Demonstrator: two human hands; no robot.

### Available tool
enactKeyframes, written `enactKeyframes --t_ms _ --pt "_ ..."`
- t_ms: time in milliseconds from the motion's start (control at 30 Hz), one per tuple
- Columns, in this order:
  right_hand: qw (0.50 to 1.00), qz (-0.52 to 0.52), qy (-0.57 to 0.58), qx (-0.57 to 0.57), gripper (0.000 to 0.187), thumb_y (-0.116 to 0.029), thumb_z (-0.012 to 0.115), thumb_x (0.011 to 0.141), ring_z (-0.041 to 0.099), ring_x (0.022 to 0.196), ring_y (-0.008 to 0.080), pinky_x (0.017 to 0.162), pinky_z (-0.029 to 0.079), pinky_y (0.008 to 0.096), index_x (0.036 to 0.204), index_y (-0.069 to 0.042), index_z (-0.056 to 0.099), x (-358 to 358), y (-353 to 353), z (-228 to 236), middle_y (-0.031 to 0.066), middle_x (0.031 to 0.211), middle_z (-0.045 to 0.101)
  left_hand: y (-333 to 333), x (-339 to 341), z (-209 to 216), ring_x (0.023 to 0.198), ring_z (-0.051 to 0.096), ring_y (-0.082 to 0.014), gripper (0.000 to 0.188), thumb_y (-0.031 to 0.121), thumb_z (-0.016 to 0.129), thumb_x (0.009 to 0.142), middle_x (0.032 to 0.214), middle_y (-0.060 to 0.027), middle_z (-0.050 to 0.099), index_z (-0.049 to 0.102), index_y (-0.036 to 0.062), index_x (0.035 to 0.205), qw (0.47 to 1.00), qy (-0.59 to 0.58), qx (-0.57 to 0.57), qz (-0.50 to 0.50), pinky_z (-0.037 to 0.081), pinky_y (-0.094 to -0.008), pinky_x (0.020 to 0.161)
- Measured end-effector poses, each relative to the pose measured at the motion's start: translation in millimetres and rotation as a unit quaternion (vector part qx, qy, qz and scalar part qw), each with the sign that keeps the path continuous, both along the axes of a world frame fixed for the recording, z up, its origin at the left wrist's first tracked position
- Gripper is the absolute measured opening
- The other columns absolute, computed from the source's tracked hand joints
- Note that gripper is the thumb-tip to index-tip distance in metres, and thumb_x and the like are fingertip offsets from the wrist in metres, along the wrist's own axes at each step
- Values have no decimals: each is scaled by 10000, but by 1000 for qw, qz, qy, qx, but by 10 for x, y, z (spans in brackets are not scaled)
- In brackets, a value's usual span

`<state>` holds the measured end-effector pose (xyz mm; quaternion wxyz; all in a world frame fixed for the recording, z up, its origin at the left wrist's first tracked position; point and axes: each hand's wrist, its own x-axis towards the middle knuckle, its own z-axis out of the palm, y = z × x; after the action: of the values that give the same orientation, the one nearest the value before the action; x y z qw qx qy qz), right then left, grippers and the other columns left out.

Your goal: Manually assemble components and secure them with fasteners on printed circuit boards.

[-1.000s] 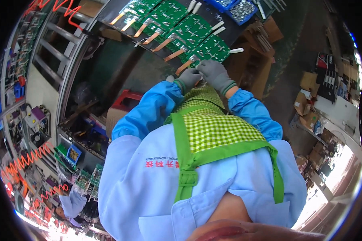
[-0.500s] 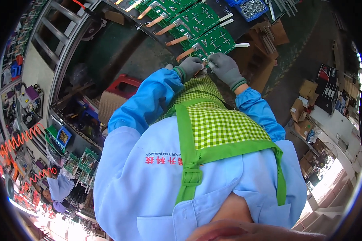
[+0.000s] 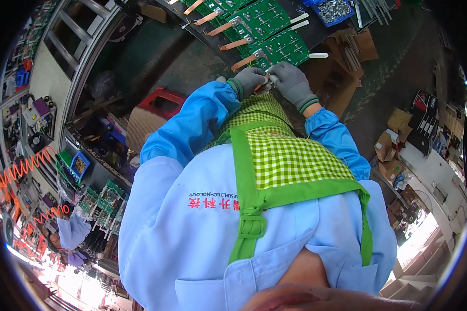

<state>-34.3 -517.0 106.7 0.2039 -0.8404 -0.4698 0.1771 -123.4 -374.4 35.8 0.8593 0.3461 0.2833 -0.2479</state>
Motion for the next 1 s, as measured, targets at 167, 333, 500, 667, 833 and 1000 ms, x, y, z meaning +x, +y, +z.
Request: enactKeyframes --t_ms 167,333,500,667,833,1000 --pt "999 -41 1 -20 142 -148 587 765 569 823 294 691 478 402 903 -116 599 -25 -20 -75 88 892 561 13 -3 47 773 628 -254 178 5 529 807 882 -166 592 528 -71 968 1000 7 1 5 563 -344 664" --pt "993 -107 -15 52 128 -157 577 796 559 835 308 702 469 396 908 -96 586 -203 -47 -138 107 886 557 10 17 35 775 631 -262 179 0 513 812 888 -177 594 524 -78 972 1000 -9 11 -15 561 -348 661" --pt "991 -88 9 105 135 -167 568 821 552 843 314 711 460 386 924 -80 572 -156 -101 -218 122 882 551 -16 -10 41 781 633 -261 180 -2 511 821 891 -175 596 520 -78 983 1000 17 15 -3 563 -350 683" --pt "988 -113 19 106 144 -167 591 799 548 848 320 734 457 403 921 -90 591 -228 -141 -198 122 893 554 -73 -41 66 782 633 -259 188 1 513 821 898 -175 592 519 -78 992 1000 11 10 -10 565 -350 684" --pt "988 -127 16 88 143 -178 604 786 546 849 327 721 456 417 897 -89 591 -200 -98 -212 125 900 557 -60 -7 22 774 633 -257 207 -1 518 815 887 -170 595 519 -80 1007 1000 8 18 -16 563 -341 662" --pt "985 -174 -13 -2 158 -216 636 747 546 834 334 701 449 436 847 -105 586 -198 109 -165 141 887 559 61 44 -64 753 621 -224 182 28 542 766 841 -150 620 601 -52 918 992 -57 100 -57 513 -319 622"
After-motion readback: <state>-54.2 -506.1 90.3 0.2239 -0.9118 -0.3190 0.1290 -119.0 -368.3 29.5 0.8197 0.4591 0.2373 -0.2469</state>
